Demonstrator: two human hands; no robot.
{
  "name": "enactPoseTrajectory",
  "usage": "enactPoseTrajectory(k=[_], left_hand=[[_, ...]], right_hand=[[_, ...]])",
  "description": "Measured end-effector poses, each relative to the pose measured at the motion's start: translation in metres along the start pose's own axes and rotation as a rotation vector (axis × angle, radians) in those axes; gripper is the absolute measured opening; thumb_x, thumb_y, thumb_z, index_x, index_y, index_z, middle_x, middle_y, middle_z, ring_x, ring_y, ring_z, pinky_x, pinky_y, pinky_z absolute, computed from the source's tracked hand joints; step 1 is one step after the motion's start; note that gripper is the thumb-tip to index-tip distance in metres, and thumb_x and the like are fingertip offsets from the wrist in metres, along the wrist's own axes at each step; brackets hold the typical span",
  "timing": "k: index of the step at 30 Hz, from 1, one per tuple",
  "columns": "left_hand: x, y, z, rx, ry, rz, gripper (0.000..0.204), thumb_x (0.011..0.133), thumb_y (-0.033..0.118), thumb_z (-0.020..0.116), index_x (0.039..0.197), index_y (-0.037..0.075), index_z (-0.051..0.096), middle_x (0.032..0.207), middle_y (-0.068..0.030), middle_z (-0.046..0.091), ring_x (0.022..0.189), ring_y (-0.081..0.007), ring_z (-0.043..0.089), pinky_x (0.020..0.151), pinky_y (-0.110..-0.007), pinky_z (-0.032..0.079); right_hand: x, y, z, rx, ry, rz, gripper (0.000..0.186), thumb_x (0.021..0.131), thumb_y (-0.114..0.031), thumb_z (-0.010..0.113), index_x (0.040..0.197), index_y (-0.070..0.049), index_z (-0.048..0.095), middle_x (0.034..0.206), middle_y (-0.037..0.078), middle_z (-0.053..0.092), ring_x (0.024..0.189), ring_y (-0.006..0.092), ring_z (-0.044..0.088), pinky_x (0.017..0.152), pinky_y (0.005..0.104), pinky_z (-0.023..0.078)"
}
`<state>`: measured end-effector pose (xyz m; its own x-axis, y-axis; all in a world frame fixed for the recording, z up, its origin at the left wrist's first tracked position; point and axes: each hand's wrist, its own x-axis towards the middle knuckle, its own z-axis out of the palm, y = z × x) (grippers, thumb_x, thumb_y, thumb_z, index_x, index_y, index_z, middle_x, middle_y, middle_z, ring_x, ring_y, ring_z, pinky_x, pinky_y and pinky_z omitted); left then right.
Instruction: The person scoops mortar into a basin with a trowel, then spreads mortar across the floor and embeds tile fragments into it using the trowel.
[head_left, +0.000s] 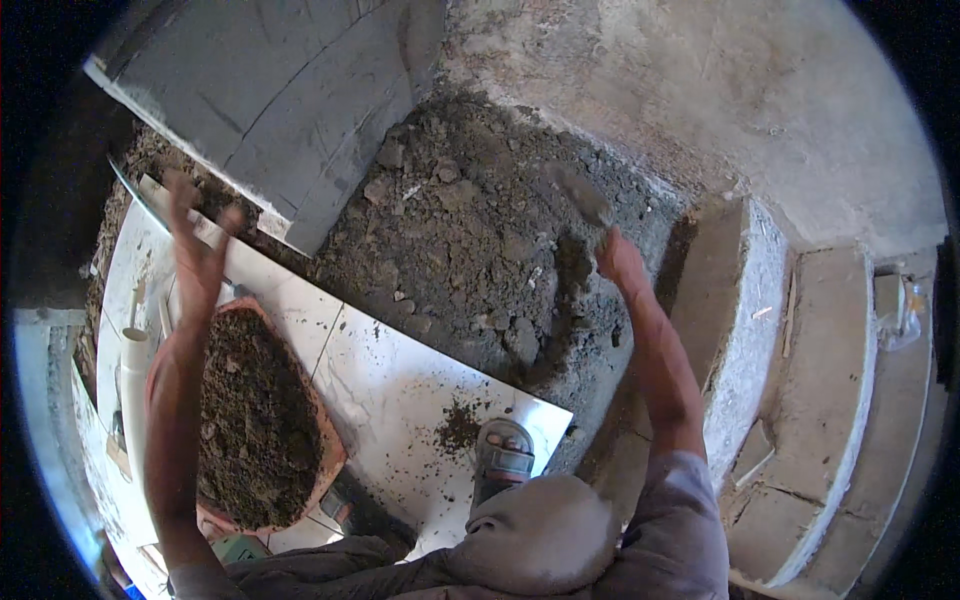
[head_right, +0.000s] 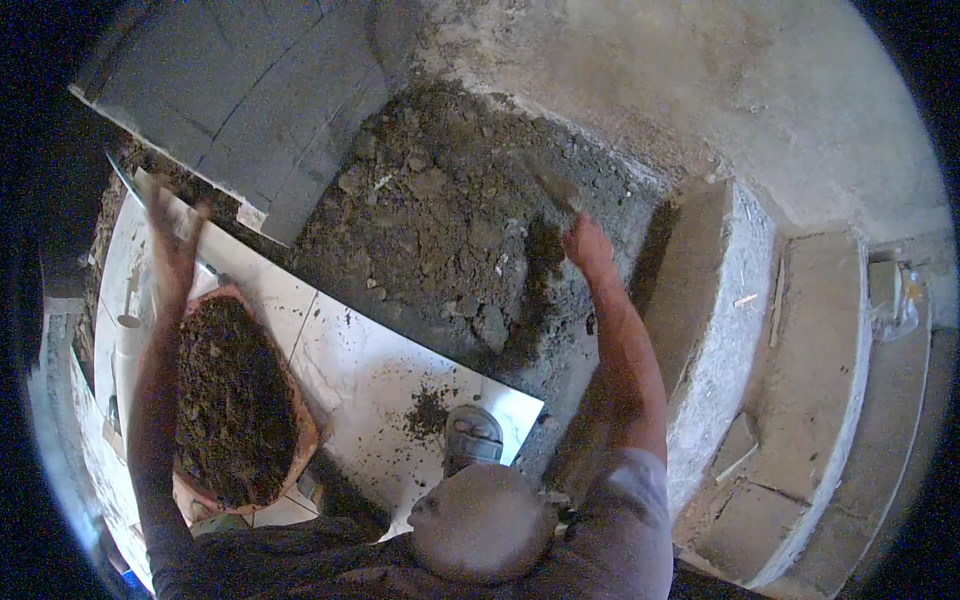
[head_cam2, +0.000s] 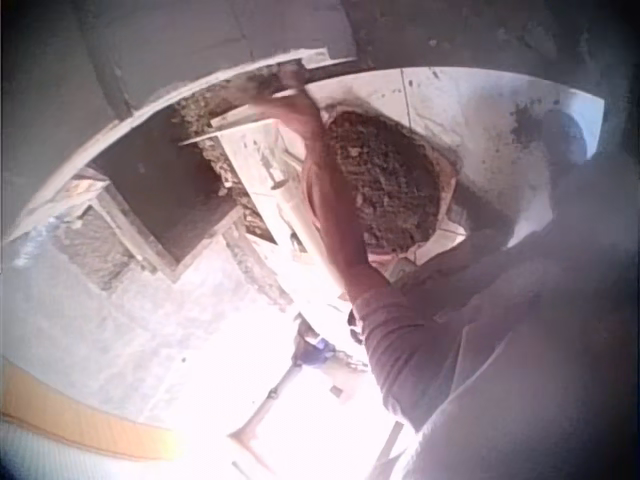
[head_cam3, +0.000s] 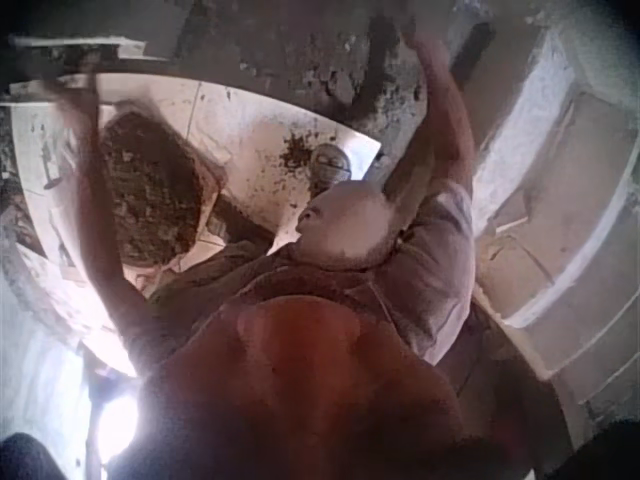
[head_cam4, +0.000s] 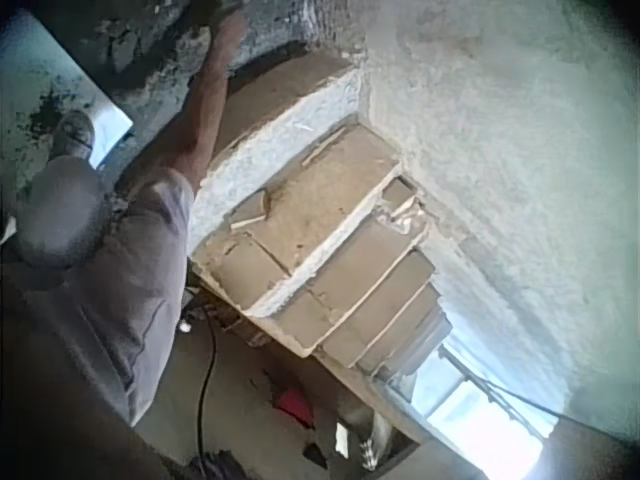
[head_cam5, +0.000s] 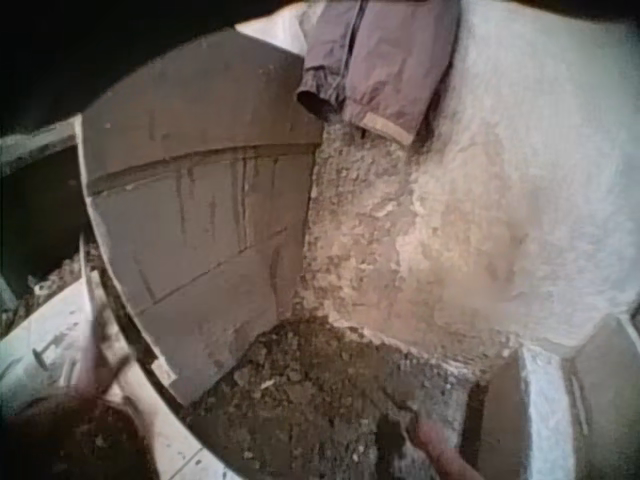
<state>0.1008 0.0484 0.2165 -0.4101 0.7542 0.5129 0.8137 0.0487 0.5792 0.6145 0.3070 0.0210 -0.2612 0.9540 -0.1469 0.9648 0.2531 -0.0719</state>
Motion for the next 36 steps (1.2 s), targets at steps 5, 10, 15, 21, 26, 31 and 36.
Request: enactPoseTrajectory(k=[5, 10, 15, 21, 26, 31, 36], left_hand=[[0.122, 0.004, -0.025, -0.035, 0.317, 0.023, 0.101, 0.067, 0.046, 0.069, 0.131, -0.004, 0.009, 0.129, -0.027, 0.021, 0.12, -0.0371, 0.027, 0.097, -0.047, 0.028], [0.141, -0.013, -0.019, 0.002, 0.41, 0.109, 0.085, 0.069, 0.037, 0.069, 0.127, -0.005, 0.023, 0.119, -0.0217, 0.035, 0.109, -0.031, 0.039, 0.093, -0.04, 0.032], [0.141, 0.011, 0.005, -0.26, 0.518, 0.121, 0.064, 0.073, 0.025, 0.068, 0.117, -0.005, 0.034, 0.108, -0.0159, 0.046, 0.097, -0.0254, 0.048, 0.089, -0.036, 0.035], [0.139, -0.024, -0.008, -0.114, 0.461, 0.089, 0.077, 0.072, 0.027, 0.069, 0.123, -0.007, 0.021, 0.12, -0.0204, 0.036, 0.109, -0.0271, 0.04, 0.094, -0.039, 0.033], [0.141, -0.011, 0.011, -0.231, 0.526, 0.085, 0.06, 0.074, 0.025, 0.067, 0.114, -0.007, 0.036, 0.113, -0.0181, 0.045, 0.101, -0.0269, 0.046, 0.089, -0.038, 0.037], [0.142, -0.043, -0.006, -0.218, 0.505, 0.126, 0.042, 0.08, 0.017, 0.057, 0.114, -0.005, 0.047, 0.105, -0.0136, 0.057, 0.085, -0.0213, 0.058, 0.08, -0.032, 0.046], [0.144, -0.076, -0.023, 0.222, 0.527, 0.268, 0.04, 0.08, 0.003, 0.047, 0.12, 0.006, 0.046, 0.111, -0.0132, 0.055, 0.092, -0.0262, 0.058, 0.079, -0.033, 0.048]], right_hand=[[0.084, -0.024, 0.053, -0.014, -0.144, -0.039, 0.044, 0.078, -0.024, 0.045, 0.11, 0.006, 0.043, 0.085, 0.023, 0.06, 0.078, 0.0365, 0.059, 0.069, 0.0467, 0.046], [0.04, -0.042, 0.065, -0.18, -0.248, -0.427, 0.038, 0.08, -0.014, 0.039, 0.109, 0.01, 0.043, 0.088, 0.026, 0.059, 0.078, 0.0374, 0.06, 0.07, 0.0432, 0.048], [-0.04, -0.048, 0.003, -0.165, -0.297, -0.569, 0.035, 0.08, -0.02, 0.042, 0.103, 0.007, 0.045, 0.079, 0.023, 0.06, 0.065, 0.0395, 0.058, 0.058, 0.0459, 0.048], [0.001, -0.042, -0.014, -0.068, -0.255, -0.324, 0.028, 0.081, -0.022, 0.044, 0.101, -0.003, 0.044, 0.068, 0.021, 0.058, 0.06, 0.0408, 0.056, 0.054, 0.049, 0.046], [0.104, 0.07, 0.026, -0.017, 0.132, 0.078, 0.025, 0.079, -0.022, 0.047, 0.092, -0.001, 0.049, 0.071, 0.021, 0.058, 0.066, 0.0386, 0.058, 0.057, 0.0465, 0.047], [0.052, 0.001, 0.053, -0.077, -0.273, -0.035, 0.03, 0.084, -0.018, 0.038, 0.102, 0.004, 0.049, 0.084, 0.023, 0.06, 0.079, 0.0374, 0.059, 0.067, 0.0433, 0.049], [0.017, -0.019, 0.002, -0.134, -0.227, -0.334, 0.028, 0.084, -0.014, 0.033, 0.1, 0.005, 0.046, 0.07, 0.025, 0.057, 0.063, 0.0405, 0.057, 0.054, 0.0476, 0.047]])
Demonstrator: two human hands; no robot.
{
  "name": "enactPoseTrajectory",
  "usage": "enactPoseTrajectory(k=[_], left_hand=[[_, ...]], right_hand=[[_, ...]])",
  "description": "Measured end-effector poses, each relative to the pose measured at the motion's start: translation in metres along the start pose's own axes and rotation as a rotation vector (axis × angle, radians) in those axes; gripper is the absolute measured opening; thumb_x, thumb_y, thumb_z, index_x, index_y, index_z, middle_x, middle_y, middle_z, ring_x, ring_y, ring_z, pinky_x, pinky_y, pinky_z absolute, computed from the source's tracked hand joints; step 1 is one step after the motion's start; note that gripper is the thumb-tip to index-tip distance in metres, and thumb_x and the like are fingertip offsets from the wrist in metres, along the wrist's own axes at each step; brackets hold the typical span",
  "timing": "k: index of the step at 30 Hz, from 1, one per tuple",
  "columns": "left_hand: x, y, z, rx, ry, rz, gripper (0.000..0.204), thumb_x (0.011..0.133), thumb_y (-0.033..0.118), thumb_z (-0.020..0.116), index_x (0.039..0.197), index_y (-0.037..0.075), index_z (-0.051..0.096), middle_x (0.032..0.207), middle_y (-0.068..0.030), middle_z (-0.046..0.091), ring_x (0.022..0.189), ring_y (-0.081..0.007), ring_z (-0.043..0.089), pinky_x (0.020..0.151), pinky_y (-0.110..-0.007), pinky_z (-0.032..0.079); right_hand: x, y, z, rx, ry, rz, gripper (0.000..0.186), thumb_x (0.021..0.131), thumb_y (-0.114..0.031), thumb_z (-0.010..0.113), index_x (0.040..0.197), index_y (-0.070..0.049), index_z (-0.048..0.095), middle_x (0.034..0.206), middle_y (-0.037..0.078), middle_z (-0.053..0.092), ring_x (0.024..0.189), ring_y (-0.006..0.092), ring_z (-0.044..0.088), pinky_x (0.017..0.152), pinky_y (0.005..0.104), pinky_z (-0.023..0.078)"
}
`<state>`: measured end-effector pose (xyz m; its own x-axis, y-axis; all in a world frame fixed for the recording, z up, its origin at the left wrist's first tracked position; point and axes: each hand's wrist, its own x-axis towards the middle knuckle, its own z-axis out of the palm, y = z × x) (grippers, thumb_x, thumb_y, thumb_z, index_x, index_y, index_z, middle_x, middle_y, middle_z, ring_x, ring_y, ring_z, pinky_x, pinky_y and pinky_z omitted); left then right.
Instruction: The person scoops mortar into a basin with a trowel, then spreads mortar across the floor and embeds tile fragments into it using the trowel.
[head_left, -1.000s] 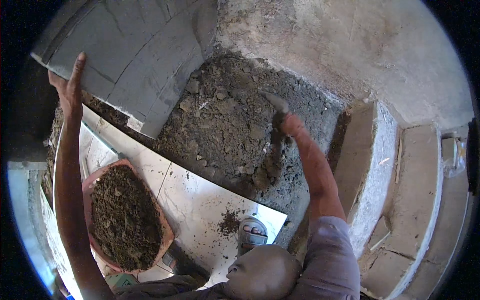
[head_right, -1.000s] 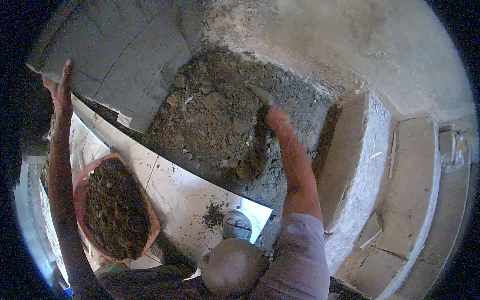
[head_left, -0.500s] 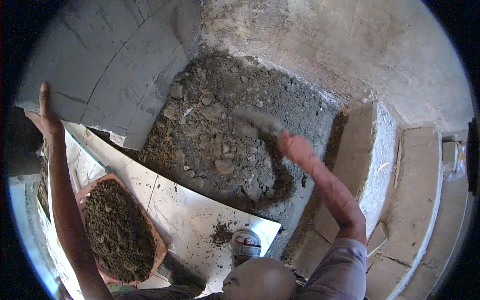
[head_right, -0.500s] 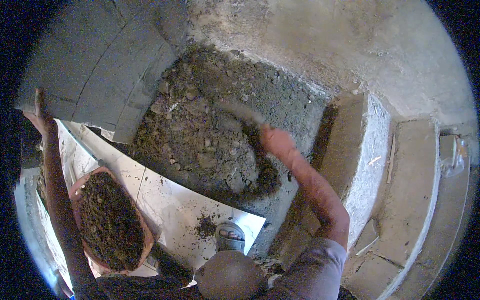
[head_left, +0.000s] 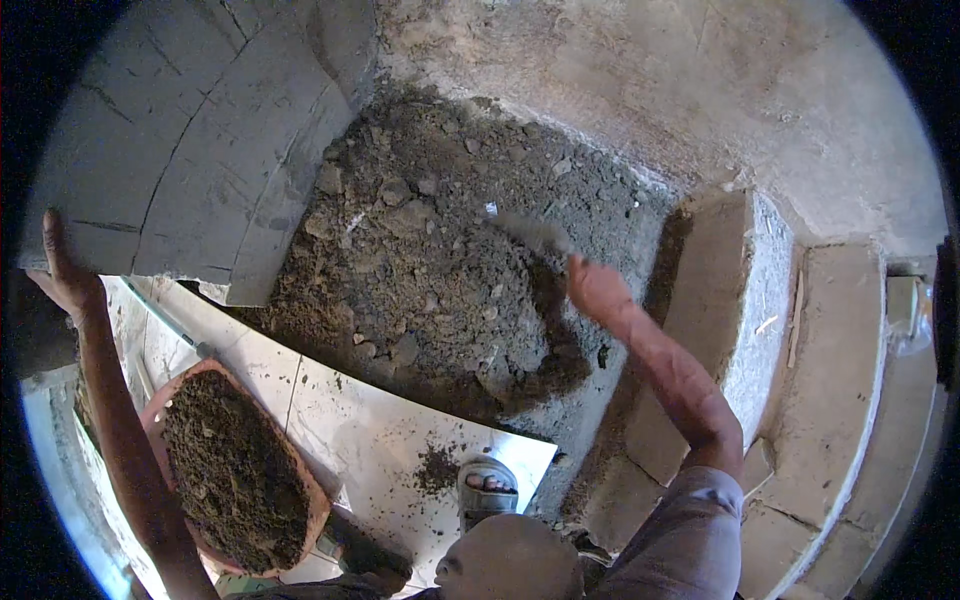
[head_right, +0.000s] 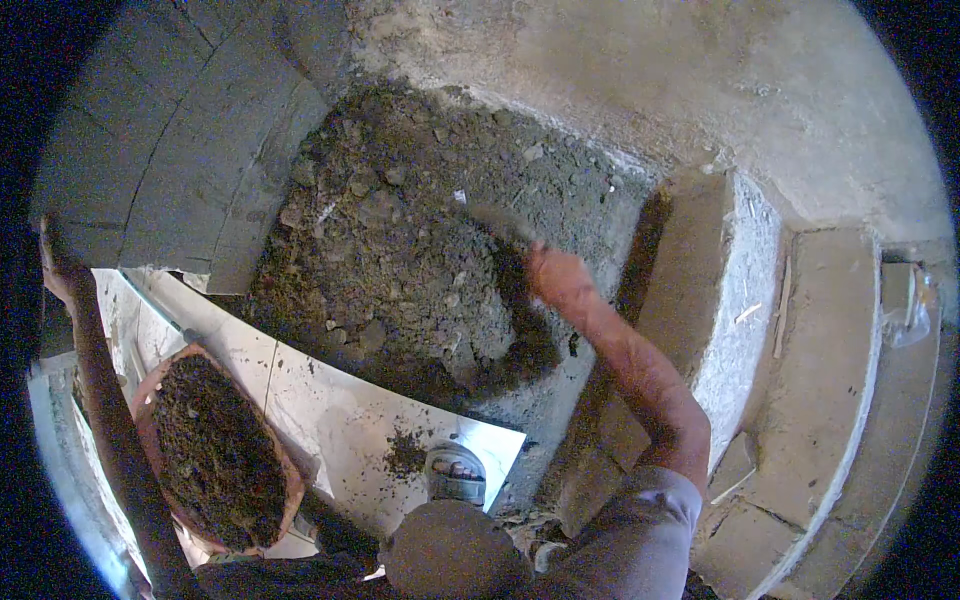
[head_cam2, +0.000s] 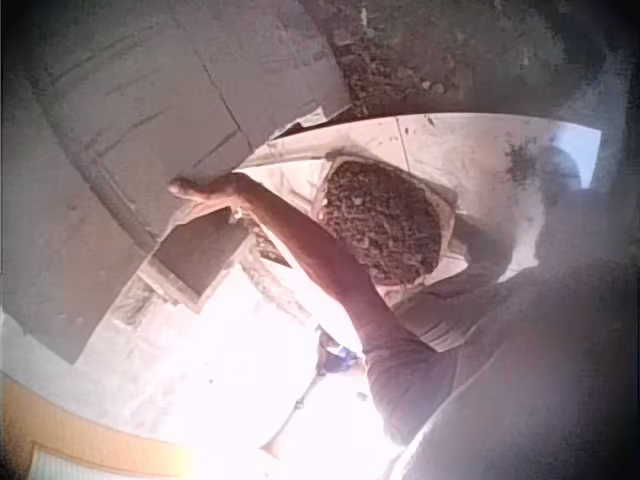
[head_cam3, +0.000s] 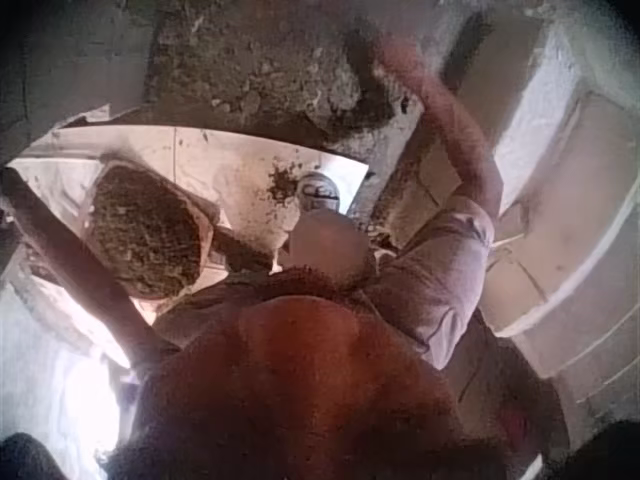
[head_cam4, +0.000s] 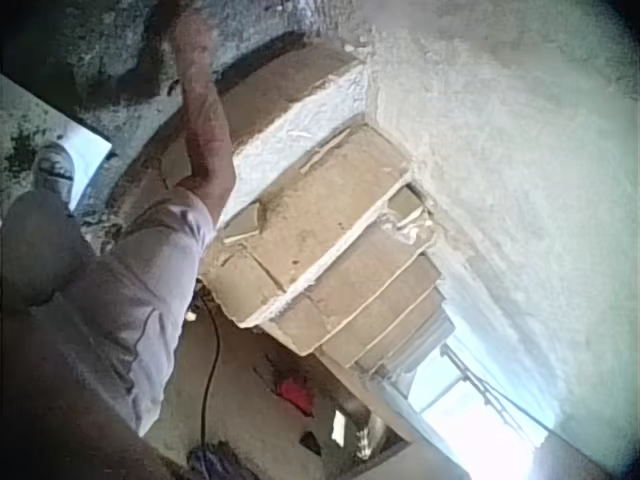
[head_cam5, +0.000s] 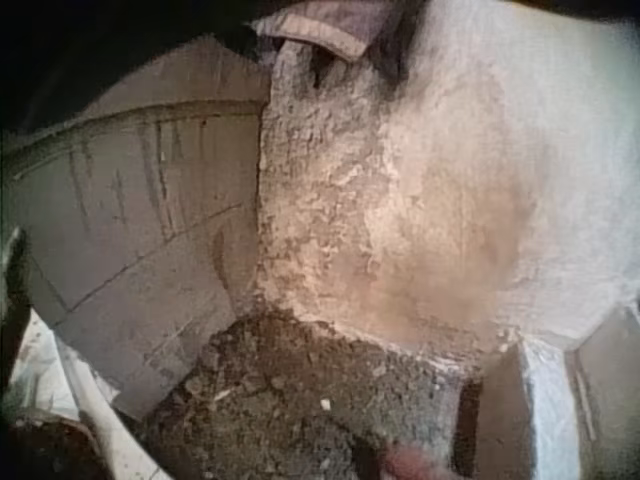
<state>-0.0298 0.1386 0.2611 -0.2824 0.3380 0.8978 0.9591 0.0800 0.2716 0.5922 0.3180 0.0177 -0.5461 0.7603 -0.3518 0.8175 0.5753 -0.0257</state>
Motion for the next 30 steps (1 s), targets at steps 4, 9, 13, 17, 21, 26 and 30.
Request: enactPoseTrajectory(k=[4, 9, 13, 17, 21, 26, 30], left_hand=[[-0.003, 0.034, 0.013, -0.109, -0.005, -0.095, 0.039, 0.081, 0.001, 0.046, 0.119, 0.01, 0.047, 0.111, -0.0158, 0.054, 0.096, -0.0271, 0.056, 0.08, -0.034, 0.048], [0.0, 0.03, 0.012, -0.376, 0.078, -0.357, 0.041, 0.08, -0.001, 0.046, 0.12, 0.011, 0.047, 0.111, -0.016, 0.055, 0.096, -0.0265, 0.057, 0.079, -0.033, 0.049], [-0.002, 0.027, -0.005, -0.094, -0.075, -0.099, 0.049, 0.078, -0.001, 0.047, 0.125, 0.013, 0.043, 0.117, -0.0133, 0.052, 0.098, -0.0231, 0.056, 0.08, -0.032, 0.048], [-0.007, 0.014, 0.002, -0.295, -0.042, -0.236, 0.04, 0.076, 0.007, 0.056, 0.114, 0.004, 0.046, 0.111, -0.0124, 0.053, 0.093, -0.0212, 0.055, 0.08, -0.033, 0.047], [-0.01, 0.011, 0.012, -0.342, 0.064, -0.249, 0.035, 0.075, 0.015, 0.063, 0.102, -0.006, 0.052, 0.103, -0.0144, 0.055, 0.09, -0.0223, 0.055, 0.081, -0.035, 0.045], [-0.008, 0.011, 0.007, -0.245, 0.043, -0.196, 0.031, 0.077, 0.012, 0.059, 0.103, -0.004, 0.053, 0.103, -0.0147, 0.055, 0.09, -0.0221, 0.055, 0.08, -0.034, 0.046], [-0.004, 0.013, 0.003, -0.21, 0.033, -0.155, 0.029, 0.078, 0.011, 0.056, 0.104, -0.003, 0.053, 0.104, -0.015, 0.055, 0.09, -0.0219, 0.056, 0.079, -0.033, 0.047]], right_hand=[[0.066, 0.076, -0.049, -0.039, 0.216, 0.174, 0.026, 0.085, -0.013, 0.032, 0.096, 0.006, 0.047, 0.072, 0.024, 0.059, 0.064, 0.0402, 0.058, 0.054, 0.0475, 0.047], [0.098, 0.042, -0.001, -0.028, 0.046, 0.033, 0.026, 0.085, -0.015, 0.032, 0.093, 0.004, 0.049, 0.075, 0.024, 0.059, 0.067, 0.0402, 0.059, 0.06, 0.048, 0.048], [0.03, -0.004, -0.011, -0.236, -0.089, -0.329, 0.023, 0.08, -0.015, 0.042, 0.093, 0.002, 0.052, 0.076, 0.018, 0.061, 0.067, 0.0304, 0.061, 0.057, 0.0407, 0.05], [0.029, 0.069, -0.031, 0.066, 0.124, 0.186, 0.023, 0.08, -0.014, 0.041, 0.094, 0.003, 0.048, 0.076, 0.027, 0.058, 0.07, 0.0379, 0.06, 0.061, 0.0489, 0.047], [0.069, 0.108, 0.05, 0.059, 0.049, 0.407, 0.03, 0.079, -0.012, 0.042, 0.105, 0.003, 0.047, 0.08, 0.026, 0.059, 0.073, 0.0364, 0.06, 0.063, 0.0468, 0.048], [0.001, 0.037, -0.026, 0.019, -0.055, 0.2, 0.032, 0.08, -0.012, 0.04, 0.106, 0.005, 0.045, 0.082, 0.027, 0.058, 0.074, 0.0377, 0.059, 0.066, 0.0473, 0.047], [0.034, 0.044, -0.053, 0.046, -0.043, 0.2, 0.032, 0.081, -0.013, 0.034, 0.104, 0.008, 0.045, 0.084, 0.027, 0.058, 0.071, 0.0414, 0.057, 0.064, 0.0482, 0.047]])
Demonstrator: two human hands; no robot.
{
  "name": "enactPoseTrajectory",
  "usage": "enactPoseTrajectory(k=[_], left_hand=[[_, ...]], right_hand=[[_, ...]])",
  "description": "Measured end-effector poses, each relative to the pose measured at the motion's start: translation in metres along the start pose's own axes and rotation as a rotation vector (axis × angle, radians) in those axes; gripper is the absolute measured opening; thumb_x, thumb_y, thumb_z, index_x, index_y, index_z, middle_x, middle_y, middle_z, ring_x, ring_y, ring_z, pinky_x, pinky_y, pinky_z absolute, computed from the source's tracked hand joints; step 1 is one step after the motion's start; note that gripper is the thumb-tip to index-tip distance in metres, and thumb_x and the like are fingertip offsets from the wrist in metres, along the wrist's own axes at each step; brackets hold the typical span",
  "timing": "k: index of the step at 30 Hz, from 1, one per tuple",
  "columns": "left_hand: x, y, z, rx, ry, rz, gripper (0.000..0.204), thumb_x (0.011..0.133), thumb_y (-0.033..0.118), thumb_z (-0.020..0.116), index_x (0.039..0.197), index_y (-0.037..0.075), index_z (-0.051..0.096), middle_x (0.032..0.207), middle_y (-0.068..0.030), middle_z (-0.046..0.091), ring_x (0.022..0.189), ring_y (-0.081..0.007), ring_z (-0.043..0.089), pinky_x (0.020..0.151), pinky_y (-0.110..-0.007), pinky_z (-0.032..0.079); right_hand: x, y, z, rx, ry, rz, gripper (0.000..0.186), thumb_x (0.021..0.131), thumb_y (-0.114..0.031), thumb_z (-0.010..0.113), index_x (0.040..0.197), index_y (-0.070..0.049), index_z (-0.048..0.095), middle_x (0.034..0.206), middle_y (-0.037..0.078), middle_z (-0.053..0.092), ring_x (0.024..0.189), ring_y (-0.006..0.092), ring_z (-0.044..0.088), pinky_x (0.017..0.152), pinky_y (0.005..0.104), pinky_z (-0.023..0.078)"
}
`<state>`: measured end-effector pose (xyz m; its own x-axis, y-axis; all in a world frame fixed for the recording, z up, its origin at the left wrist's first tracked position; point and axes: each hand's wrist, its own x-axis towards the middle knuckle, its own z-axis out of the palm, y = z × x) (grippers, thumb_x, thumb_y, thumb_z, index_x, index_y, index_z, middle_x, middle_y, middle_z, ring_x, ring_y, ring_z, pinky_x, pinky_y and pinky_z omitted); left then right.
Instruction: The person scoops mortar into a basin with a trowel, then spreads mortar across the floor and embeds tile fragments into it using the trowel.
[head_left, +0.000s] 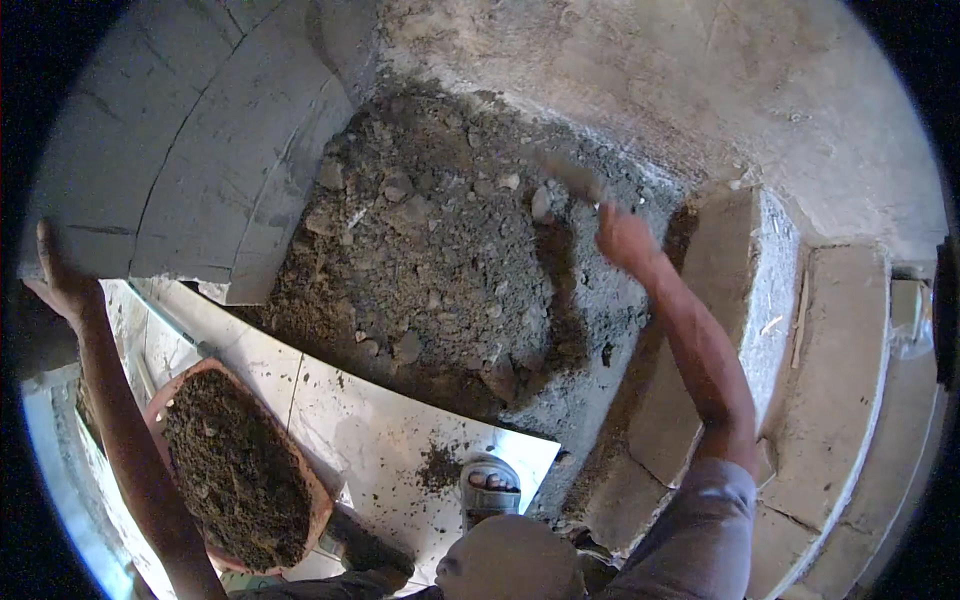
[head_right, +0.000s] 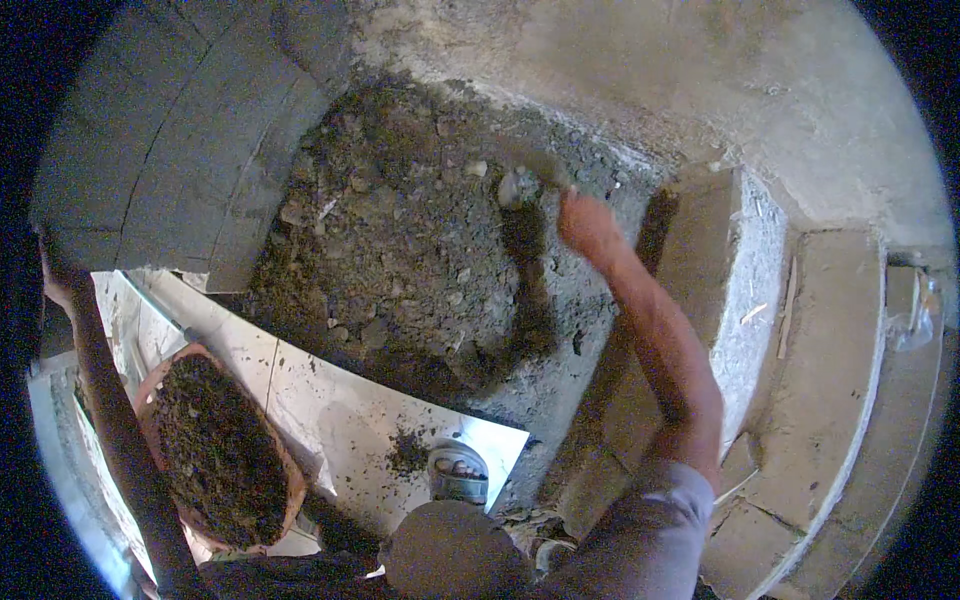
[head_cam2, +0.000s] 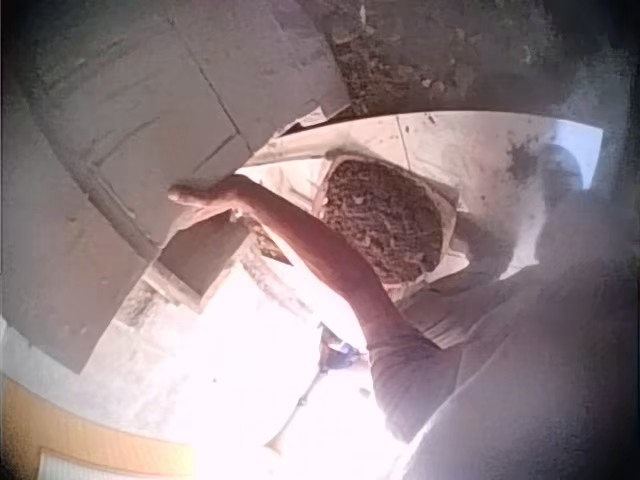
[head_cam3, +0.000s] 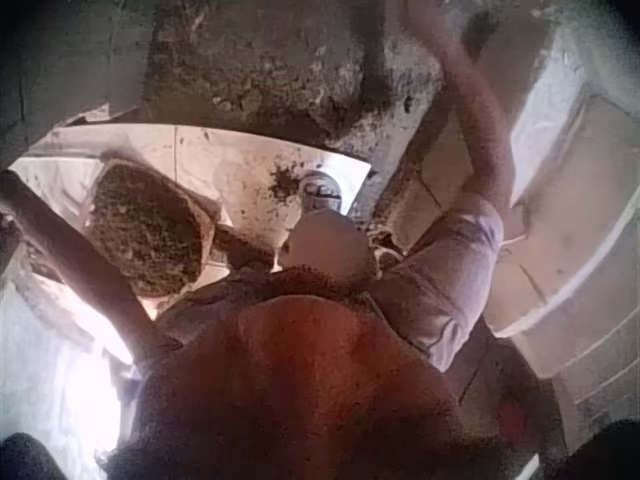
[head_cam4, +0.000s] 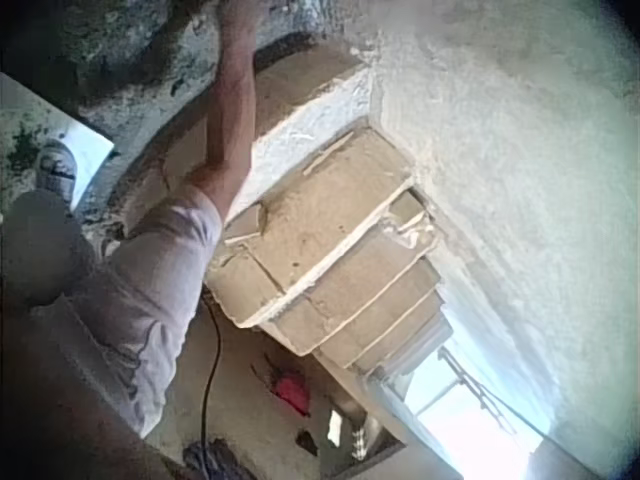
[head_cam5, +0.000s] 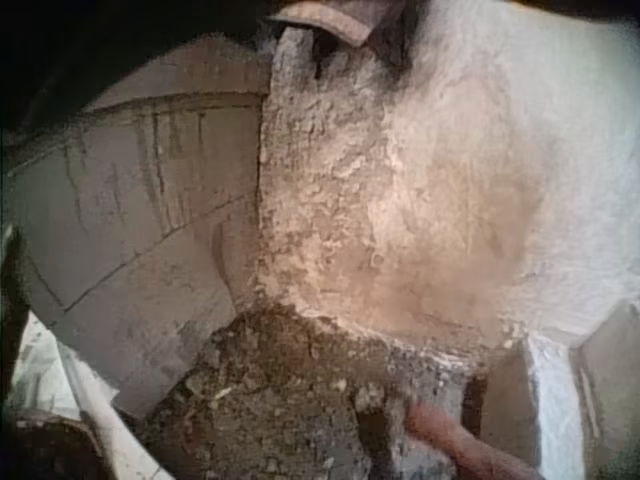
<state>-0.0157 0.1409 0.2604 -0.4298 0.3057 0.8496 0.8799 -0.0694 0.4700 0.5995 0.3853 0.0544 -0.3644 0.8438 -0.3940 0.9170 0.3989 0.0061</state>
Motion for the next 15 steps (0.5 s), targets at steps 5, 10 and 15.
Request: enactPoseTrajectory(k=[5, 10, 15], left_hand=[[-0.009, 0.029, 0.033, -0.088, 0.049, -0.059, 0.035, 0.082, 0.002, 0.045, 0.116, 0.004, 0.05, 0.112, -0.0153, 0.054, 0.098, -0.0227, 0.055, 0.084, -0.032, 0.046], [-0.004, 0.012, 0.005, -0.083, 0.073, -0.113, 0.034, 0.082, 0.006, 0.045, 0.115, 0.003, 0.05, 0.111, -0.0154, 0.054, 0.098, -0.0231, 0.055, 0.084, -0.033, 0.046], [-0.005, 0.012, 0.012, -0.116, 0.076, -0.136, 0.034, 0.082, 0.009, 0.046, 0.114, 0.002, 0.05, 0.111, -0.0155, 0.053, 0.098, -0.0236, 0.054, 0.084, -0.033, 0.045]], right_hand=[[0.087, -0.002, 0.098, -0.12, 0.104, -0.132, 0.038, 0.078, -0.014, 0.039, 0.109, 0.009, 0.04, 0.08, 0.025, 0.059, 0.068, 0.037, 0.059, 0.062, 0.0472, 0.047], [0.011, -0.073, 0.035, -0.149, -0.16, -0.316, 0.042, 0.077, -0.014, 0.042, 0.113, 0.006, 0.038, 0.078, 0.023, 0.06, 0.067, 0.0352, 0.06, 0.059, 0.0474, 0.047], [0.073, -0.034, -0.009, -0.046, 0.068, -0.133, 0.037, 0.076, -0.015, 0.045, 0.107, 0.007, 0.042, 0.079, 0.024, 0.06, 0.071, 0.0383, 0.059, 0.064, 0.0477, 0.047]])
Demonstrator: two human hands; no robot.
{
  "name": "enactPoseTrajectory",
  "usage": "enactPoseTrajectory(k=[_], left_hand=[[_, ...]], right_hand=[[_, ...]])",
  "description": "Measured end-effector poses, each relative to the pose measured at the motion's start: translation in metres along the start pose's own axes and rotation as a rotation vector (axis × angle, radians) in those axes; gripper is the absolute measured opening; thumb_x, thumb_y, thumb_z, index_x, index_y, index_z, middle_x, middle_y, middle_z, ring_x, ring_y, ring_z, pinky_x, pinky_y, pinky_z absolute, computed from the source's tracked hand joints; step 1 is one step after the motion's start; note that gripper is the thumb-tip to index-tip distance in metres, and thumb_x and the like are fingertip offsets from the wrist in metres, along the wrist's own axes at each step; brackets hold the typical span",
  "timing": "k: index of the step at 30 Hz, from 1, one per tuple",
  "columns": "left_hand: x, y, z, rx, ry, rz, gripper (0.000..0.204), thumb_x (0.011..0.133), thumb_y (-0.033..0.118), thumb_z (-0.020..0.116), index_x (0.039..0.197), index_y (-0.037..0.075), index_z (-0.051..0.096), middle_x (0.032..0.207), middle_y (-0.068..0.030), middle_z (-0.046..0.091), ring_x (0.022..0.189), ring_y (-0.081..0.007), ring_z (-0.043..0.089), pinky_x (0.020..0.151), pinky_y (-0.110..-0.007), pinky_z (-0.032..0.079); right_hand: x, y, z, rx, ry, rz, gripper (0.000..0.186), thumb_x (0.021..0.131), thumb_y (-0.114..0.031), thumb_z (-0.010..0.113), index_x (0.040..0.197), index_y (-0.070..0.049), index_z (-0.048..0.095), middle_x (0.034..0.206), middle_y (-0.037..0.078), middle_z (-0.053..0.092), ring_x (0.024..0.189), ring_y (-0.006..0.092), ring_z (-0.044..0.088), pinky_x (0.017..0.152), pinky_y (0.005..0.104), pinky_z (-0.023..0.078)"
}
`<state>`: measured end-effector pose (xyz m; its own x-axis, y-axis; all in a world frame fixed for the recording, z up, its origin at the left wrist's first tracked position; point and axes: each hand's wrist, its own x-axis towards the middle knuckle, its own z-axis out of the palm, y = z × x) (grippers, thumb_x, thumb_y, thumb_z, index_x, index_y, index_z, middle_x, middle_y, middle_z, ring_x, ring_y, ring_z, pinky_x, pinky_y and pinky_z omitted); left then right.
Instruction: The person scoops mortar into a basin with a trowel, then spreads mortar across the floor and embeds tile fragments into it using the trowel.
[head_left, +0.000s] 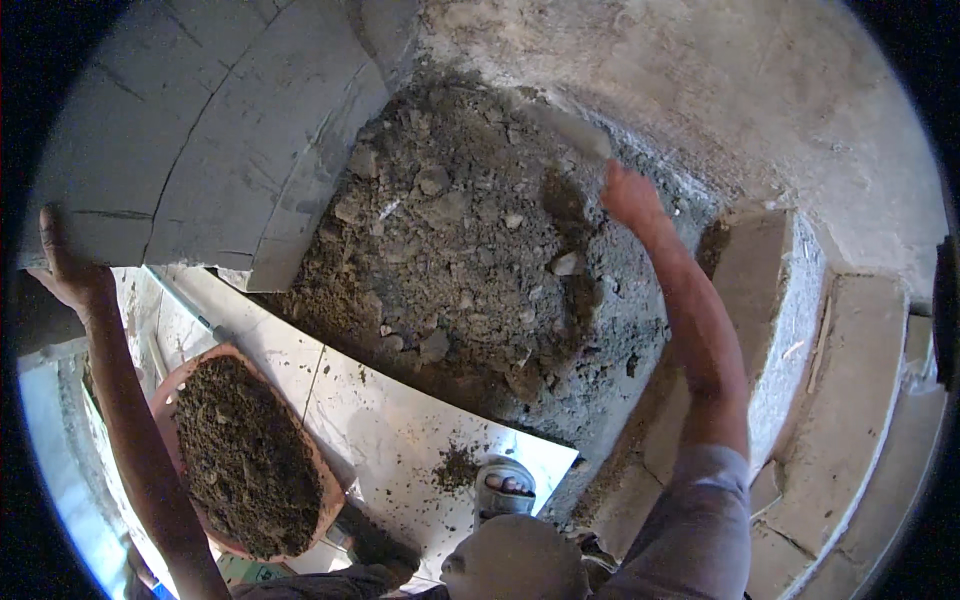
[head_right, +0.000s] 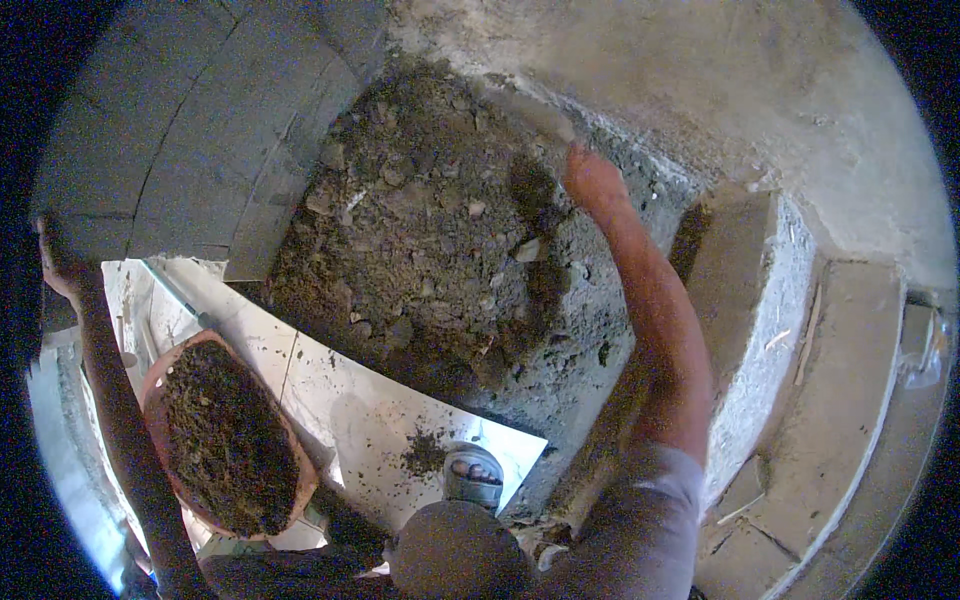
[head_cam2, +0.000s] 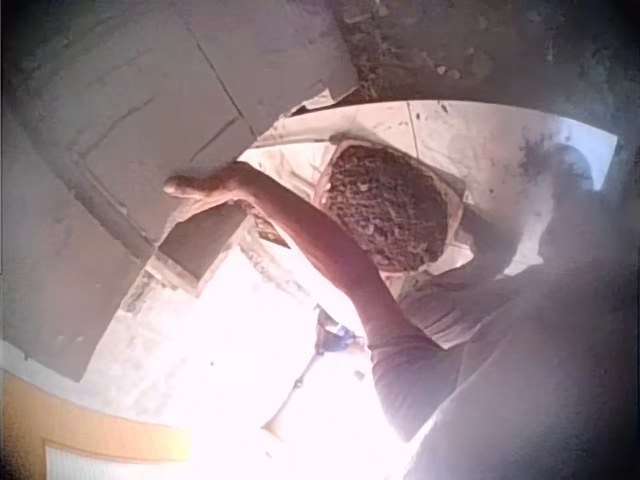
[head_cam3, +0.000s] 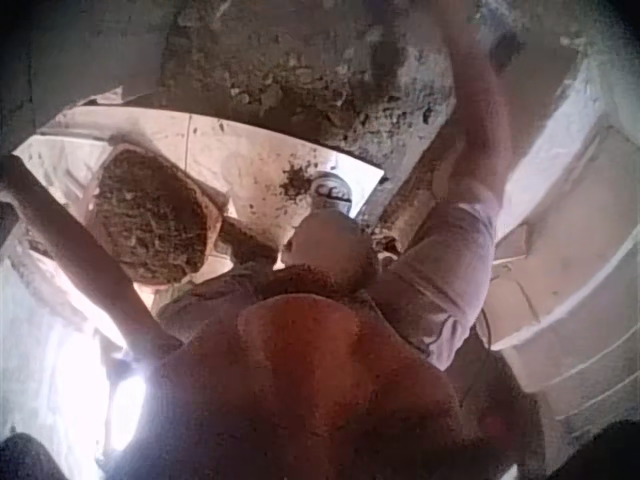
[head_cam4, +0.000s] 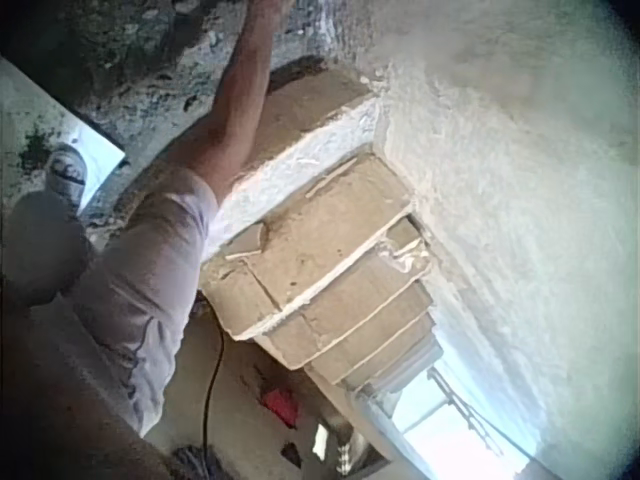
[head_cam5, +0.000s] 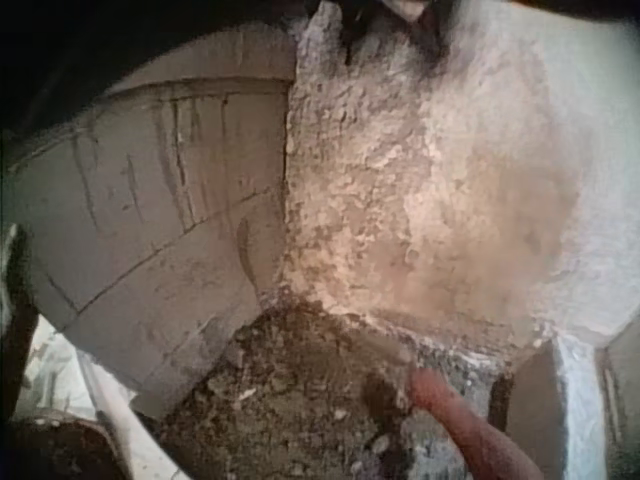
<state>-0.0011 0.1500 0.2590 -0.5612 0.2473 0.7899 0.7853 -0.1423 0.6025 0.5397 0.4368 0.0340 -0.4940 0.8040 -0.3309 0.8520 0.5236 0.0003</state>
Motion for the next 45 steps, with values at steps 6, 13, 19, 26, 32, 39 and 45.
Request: enactPoseTrajectory(k=[6, 13, 19, 26, 32, 39, 45], left_hand=[[-0.002, -0.006, -0.003, -0.019, 0.021, -0.041, 0.034, 0.082, 0.014, 0.046, 0.113, 0.001, 0.05, 0.111, -0.0156, 0.053, 0.098, -0.0241, 0.053, 0.085, -0.034, 0.045], [-0.003, -0.007, -0.01, -0.004, 0.033, -0.069, 0.036, 0.081, 0.019, 0.047, 0.112, 0.0, 0.05, 0.11, -0.0157, 0.052, 0.099, -0.0247, 0.052, 0.085, -0.035, 0.044], [-0.003, -0.014, -0.01, -0.03, 0.05, -0.095, 0.039, 0.081, 0.024, 0.048, 0.111, -0.001, 0.05, 0.11, -0.0158, 0.052, 0.099, -0.0252, 0.052, 0.085, -0.036, 0.043], [-0.007, -0.016, -0.025, -0.011, 0.075, -0.146, 0.043, 0.081, 0.029, 0.049, 0.109, -0.002, 0.05, 0.11, -0.0159, 0.051, 0.099, -0.0258, 0.051, 0.086, -0.037, 0.042], [-0.007, -0.014, -0.016, -0.041, 0.077, -0.148, 0.047, 0.081, 0.034, 0.049, 0.108, -0.003, 0.05, 0.109, -0.016, 0.051, 0.099, -0.0263, 0.05, 0.086, -0.038, 0.041], [-0.004, -0.029, -0.03, -0.04, 0.076, -0.093, 0.051, 0.08, 0.039, 0.05, 0.107, -0.004, 0.049, 0.109, -0.0163, 0.051, 0.099, -0.0269, 0.05, 0.086, -0.039, 0.041], [-0.004, -0.005, -0.02, -0.07, 0.148, -0.323, 0.055, 0.078, 0.042, 0.053, 0.109, -0.004, 0.048, 0.108, -0.0174, 0.05, 0.097, -0.0279, 0.05, 0.085, -0.039, 0.041]], right_hand=[[0.018, -0.033, 0.059, 0.004, -0.018, -0.124, 0.032, 0.077, -0.013, 0.045, 0.101, 0.007, 0.046, 0.078, 0.025, 0.059, 0.071, 0.0387, 0.059, 0.063, 0.0465, 0.049], [0.031, -0.036, -0.018, -0.105, 0.032, -0.11, 0.044, 0.078, -0.02, 0.05, 0.111, 0.008, 0.04, 0.085, 0.025, 0.059, 0.081, 0.0381, 0.059, 0.068, 0.0451, 0.049], [0.137, -0.092, 0.052, 0.089, 0.044, -0.108, 0.047, 0.077, -0.023, 0.054, 0.111, 0.007, 0.04, 0.095, 0.026, 0.055, 0.092, 0.0381, 0.054, 0.078, 0.0458, 0.044], [0.038, -0.075, -0.017, -0.084, -0.224, -0.365, 0.046, 0.074, -0.016, 0.053, 0.112, 0.006, 0.039, 0.084, 0.025, 0.057, 0.079, 0.04, 0.057, 0.07, 0.0454, 0.047], [0.17, -0.101, -0.005, 0.081, 0.009, -0.14, 0.05, 0.077, -0.022, 0.056, 0.119, 0.0, 0.038, 0.097, 0.028, 0.054, 0.092, 0.0373, 0.054, 0.082, 0.0451, 0.045], [0.1, -0.12, 0.024, 0.061, -0.129, -0.461, 0.042, 0.074, -0.011, 0.052, 0.11, 0.005, 0.039, 0.085, 0.026, 0.055, 0.082, 0.0398, 0.055, 0.073, 0.0481, 0.046], [0.029, -0.139, -0.023, -0.038, -0.219, -0.494, 0.037, 0.073, -0.01, 0.049, 0.105, 0.005, 0.039, 0.076, 0.023, 0.058, 0.068, 0.0406, 0.058, 0.062, 0.0491, 0.047]])
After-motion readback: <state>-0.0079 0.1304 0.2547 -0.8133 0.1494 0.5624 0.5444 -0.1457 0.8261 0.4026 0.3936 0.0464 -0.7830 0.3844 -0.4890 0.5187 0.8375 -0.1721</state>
